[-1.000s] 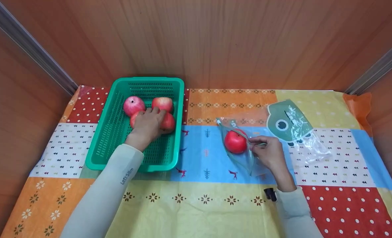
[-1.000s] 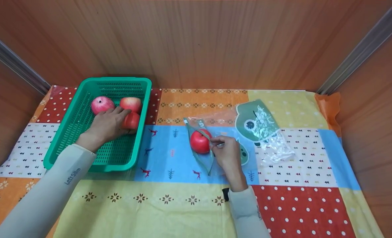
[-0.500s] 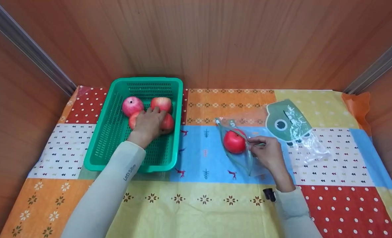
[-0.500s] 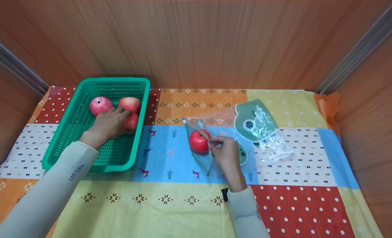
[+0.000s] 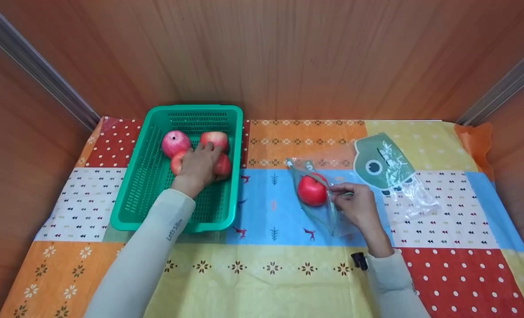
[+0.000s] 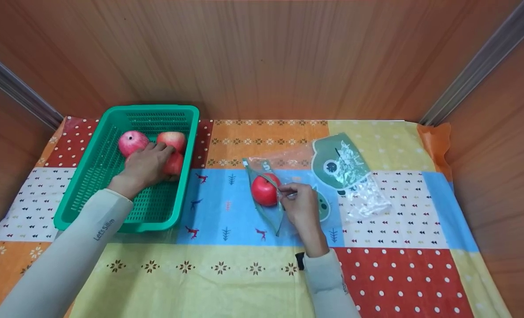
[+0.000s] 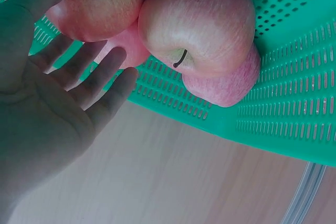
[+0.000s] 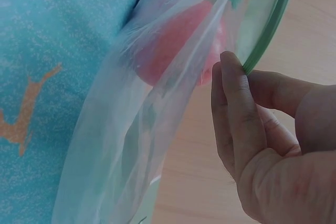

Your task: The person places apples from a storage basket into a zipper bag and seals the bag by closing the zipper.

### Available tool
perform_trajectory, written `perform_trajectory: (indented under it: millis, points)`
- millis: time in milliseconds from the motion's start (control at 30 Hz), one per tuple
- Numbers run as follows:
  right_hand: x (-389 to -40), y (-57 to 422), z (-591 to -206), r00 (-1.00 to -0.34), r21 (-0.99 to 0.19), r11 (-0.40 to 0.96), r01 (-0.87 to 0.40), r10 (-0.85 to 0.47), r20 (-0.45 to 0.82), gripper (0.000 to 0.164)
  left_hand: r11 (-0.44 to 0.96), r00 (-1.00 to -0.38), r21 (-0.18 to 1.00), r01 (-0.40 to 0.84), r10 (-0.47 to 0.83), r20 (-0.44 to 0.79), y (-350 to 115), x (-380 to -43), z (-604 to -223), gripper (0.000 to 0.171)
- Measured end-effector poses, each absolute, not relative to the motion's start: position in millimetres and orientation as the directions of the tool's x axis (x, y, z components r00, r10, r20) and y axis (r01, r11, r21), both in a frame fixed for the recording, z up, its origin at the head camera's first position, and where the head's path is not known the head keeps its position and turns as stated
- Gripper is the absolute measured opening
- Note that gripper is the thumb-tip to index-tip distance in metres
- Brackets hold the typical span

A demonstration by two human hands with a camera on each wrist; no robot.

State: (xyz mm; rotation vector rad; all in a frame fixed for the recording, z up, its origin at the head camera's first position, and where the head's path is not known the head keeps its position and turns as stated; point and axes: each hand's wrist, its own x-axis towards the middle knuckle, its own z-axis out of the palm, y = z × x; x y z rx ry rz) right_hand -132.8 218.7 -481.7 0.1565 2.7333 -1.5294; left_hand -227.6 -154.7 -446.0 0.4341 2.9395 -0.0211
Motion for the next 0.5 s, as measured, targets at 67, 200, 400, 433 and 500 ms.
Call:
perform_trajectory:
  millis: [67,200,400,433,500]
  points:
    - [-132.4,218.6,-481.1,-0.995,-0.848,0.522,0.096,0.084,-0.061,0.022,0.957,-0.94,0.001,0.292,0.287,-0.184,-154.7,-228.7,-446.5,0.066]
    - [-131.8,218.1,-480.3,-0.994,-0.849,0.518,0.104,0.083,-0.071,0.023,0.952,-0.935,-0.003,0.305,0.299,-0.189,-155.4,-230.0,-446.9,0.059]
    - [-131.4,218.2,-480.2,-0.993,-0.845,0.522,0.118,0.083,-0.088,0.023,0.948,-0.937,0.006,0.318,0.315,-0.148,-156.3,-227.8,-449.0,0.056]
    - [-131.4,218.2,-480.3,-0.993,-0.843,0.524,0.12,0.083,-0.089,0.024,0.947,-0.938,0.004,0.321,0.318,-0.137,-156.7,-227.1,-449.4,0.056]
    - [-131.5,218.2,-480.6,-0.993,-0.84,0.529,0.119,0.08,-0.091,0.024,0.946,-0.939,0.0,0.325,0.323,-0.117,-157.6,-225.6,-450.4,0.056]
